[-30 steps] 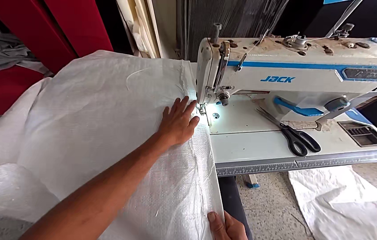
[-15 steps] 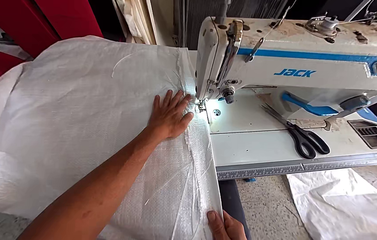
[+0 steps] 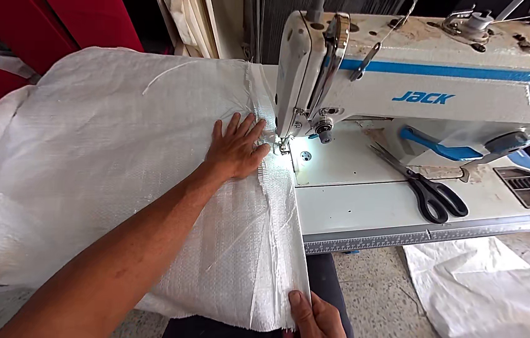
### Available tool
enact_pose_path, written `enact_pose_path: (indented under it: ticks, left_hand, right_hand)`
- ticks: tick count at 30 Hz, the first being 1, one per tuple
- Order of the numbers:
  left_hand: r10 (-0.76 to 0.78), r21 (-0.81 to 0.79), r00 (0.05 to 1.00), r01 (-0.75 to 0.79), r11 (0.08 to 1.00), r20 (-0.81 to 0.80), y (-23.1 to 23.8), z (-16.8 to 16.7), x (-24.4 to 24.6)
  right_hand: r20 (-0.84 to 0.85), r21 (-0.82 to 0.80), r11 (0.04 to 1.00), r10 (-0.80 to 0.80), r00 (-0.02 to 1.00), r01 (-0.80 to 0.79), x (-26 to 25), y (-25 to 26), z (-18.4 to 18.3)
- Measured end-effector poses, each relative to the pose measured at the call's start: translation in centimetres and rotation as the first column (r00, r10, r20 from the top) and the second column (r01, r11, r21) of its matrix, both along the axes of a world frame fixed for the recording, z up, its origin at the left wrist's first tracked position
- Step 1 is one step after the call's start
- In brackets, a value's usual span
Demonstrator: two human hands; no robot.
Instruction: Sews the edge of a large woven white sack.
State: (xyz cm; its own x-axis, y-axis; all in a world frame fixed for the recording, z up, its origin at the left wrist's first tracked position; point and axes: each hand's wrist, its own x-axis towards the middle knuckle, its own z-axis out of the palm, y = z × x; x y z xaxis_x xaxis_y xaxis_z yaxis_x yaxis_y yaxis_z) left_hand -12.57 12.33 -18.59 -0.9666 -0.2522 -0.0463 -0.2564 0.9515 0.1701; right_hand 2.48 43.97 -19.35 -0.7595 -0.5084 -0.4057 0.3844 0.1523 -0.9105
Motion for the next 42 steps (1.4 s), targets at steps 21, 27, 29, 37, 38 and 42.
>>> enact_pose_path:
  ticks: [21, 27, 29, 37, 38, 42]
  left_hand:
    - [-0.597, -0.025, 0.714, 0.634, 0.773, -0.367, 6.0, -1.7, 10.8]
    - [-0.717, -0.015, 0.575, 0.776, 0.630, -0.393, 3.9, -1.8, 9.9]
    - [-0.695, 0.005, 0.599, 0.759, 0.651, -0.398, 3.7, -1.7, 9.8]
    - [-0.436, 0.116, 0.802, 0.520, 0.846, -0.409, 6.4, -1.8, 11.5]
    - [-0.460, 0.092, 0.785, 0.540, 0.837, -0.416, 6.2, -2.0, 11.5]
    - [-0.513, 0.081, 0.739, 0.600, 0.796, -0.436, 5.2, -2.1, 11.0]
  right_hand:
    - [0.021, -0.005, 1.000, 0.001, 1.000, -0.001, -3.4, -1.7, -0.3]
    - [0.046, -0.051, 0.998, 0.032, 0.998, -0.029, -4.1, -2.4, -0.5]
    - [0.041, -0.070, 0.997, 0.018, 0.999, -0.016, -4.2, -2.8, -0.7]
    - [0.096, -0.083, 0.989, -0.115, 0.989, 0.123, -4.6, -4.1, -0.4]
    - [0.104, -0.084, 0.987, -0.126, 0.986, 0.135, -4.7, -4.1, -0.4]
    - [0.084, -0.090, 0.988, -0.120, 0.989, 0.128, -4.8, -4.1, -0.4]
